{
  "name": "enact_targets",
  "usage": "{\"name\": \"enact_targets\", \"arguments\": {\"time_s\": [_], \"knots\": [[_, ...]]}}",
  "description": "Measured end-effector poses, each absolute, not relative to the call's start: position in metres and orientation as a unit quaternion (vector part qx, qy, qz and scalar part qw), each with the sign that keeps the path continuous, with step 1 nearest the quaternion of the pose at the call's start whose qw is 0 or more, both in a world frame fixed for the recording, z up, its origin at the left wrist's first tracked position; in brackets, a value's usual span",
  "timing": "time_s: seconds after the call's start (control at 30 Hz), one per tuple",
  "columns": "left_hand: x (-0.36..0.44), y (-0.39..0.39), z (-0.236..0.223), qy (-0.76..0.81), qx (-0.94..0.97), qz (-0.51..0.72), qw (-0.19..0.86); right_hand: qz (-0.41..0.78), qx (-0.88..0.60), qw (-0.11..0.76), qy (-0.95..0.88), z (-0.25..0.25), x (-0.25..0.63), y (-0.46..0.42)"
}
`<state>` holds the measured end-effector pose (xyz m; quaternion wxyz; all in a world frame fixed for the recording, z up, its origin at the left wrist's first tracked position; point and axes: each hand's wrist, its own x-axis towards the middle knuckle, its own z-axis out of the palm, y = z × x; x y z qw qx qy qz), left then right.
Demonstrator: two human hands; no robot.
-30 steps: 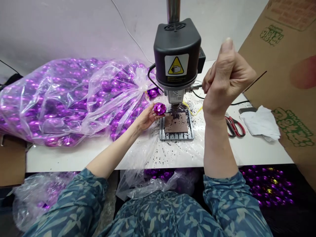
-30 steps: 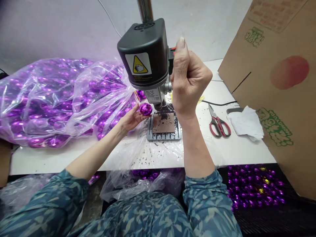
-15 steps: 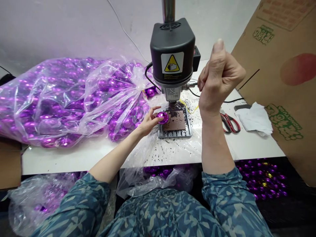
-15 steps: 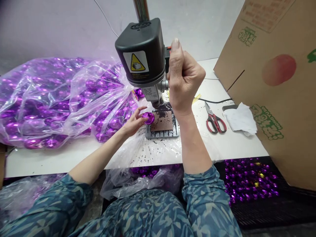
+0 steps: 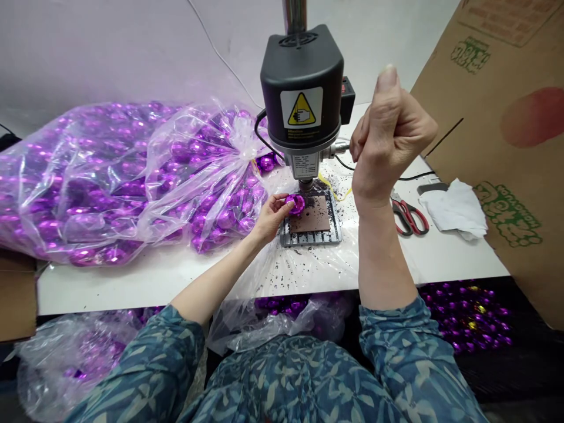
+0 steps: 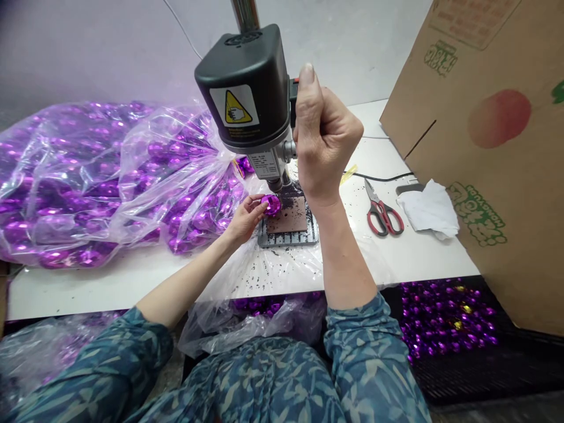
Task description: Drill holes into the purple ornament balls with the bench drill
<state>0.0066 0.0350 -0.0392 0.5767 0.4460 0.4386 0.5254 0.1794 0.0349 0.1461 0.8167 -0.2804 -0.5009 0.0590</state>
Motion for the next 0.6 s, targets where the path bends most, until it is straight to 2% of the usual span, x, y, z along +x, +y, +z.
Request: {"name": "enact_targets", "arguments": {"time_s": [0.2, 0.6], "knots": [[0.016, 0.041, -0.054, 0.435, 0.486, 0.545, 0.527, 0.080, -0.287, 0.810, -0.505, 0.144, 0.180, 0.035], [0.028, 0.042, -0.061, 0.392, 0.542, 0.515, 0.536, 0.081, -0.277, 0.814, -0.504, 0.143, 0.179, 0.033]]}}
